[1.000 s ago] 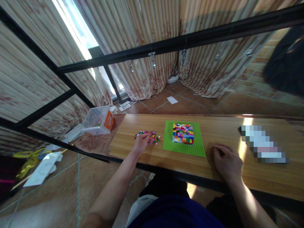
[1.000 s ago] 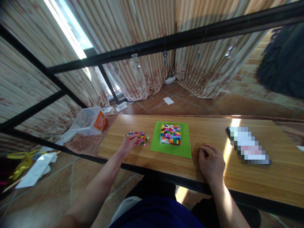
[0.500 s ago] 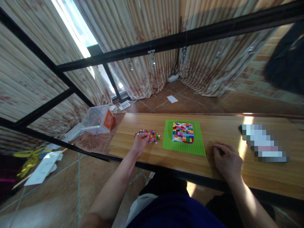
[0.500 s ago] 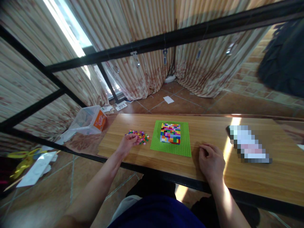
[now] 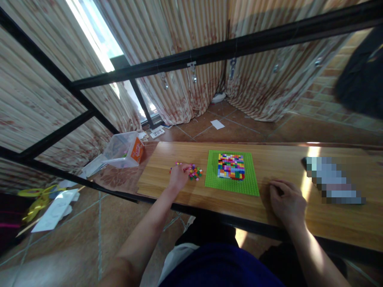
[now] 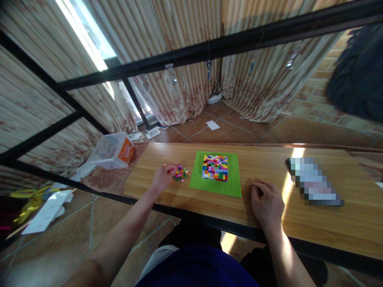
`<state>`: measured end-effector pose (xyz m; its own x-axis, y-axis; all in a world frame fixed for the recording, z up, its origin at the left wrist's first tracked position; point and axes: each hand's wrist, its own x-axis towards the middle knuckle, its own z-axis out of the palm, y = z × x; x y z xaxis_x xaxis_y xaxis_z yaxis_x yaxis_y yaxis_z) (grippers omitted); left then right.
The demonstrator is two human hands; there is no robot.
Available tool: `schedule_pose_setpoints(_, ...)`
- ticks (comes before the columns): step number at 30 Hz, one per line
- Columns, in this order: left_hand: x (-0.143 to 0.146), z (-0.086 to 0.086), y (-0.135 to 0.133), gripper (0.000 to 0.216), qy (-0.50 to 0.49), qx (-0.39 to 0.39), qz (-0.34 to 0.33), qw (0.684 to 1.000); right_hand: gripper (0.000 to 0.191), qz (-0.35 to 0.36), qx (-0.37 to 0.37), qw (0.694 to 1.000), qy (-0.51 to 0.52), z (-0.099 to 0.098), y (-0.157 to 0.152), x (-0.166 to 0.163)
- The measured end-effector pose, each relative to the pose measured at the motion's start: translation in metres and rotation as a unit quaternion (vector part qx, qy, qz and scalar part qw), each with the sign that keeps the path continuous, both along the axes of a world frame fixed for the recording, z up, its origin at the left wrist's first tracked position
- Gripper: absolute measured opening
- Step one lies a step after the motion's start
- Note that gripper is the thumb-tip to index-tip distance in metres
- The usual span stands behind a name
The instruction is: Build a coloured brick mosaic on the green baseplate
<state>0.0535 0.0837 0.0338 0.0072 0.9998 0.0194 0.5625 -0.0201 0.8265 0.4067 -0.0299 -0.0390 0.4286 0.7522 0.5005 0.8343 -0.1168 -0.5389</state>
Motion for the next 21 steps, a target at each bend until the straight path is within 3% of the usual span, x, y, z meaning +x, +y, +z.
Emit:
schedule_pose_setpoints(6,0.006,0.006,0.002,0.026,0.091,0.013,-0.018,0.996,0.03,-0.007,-0.005,1.0,0.006,-0.001,0.0,0.001)
schedule_pose_setpoints(21,-0.009,0.001,0.0,0.015,0.092,0.041,0.011,0.995,0.028,-0.005,0.004,1.0,0.012,0.0,0.0,0.0)
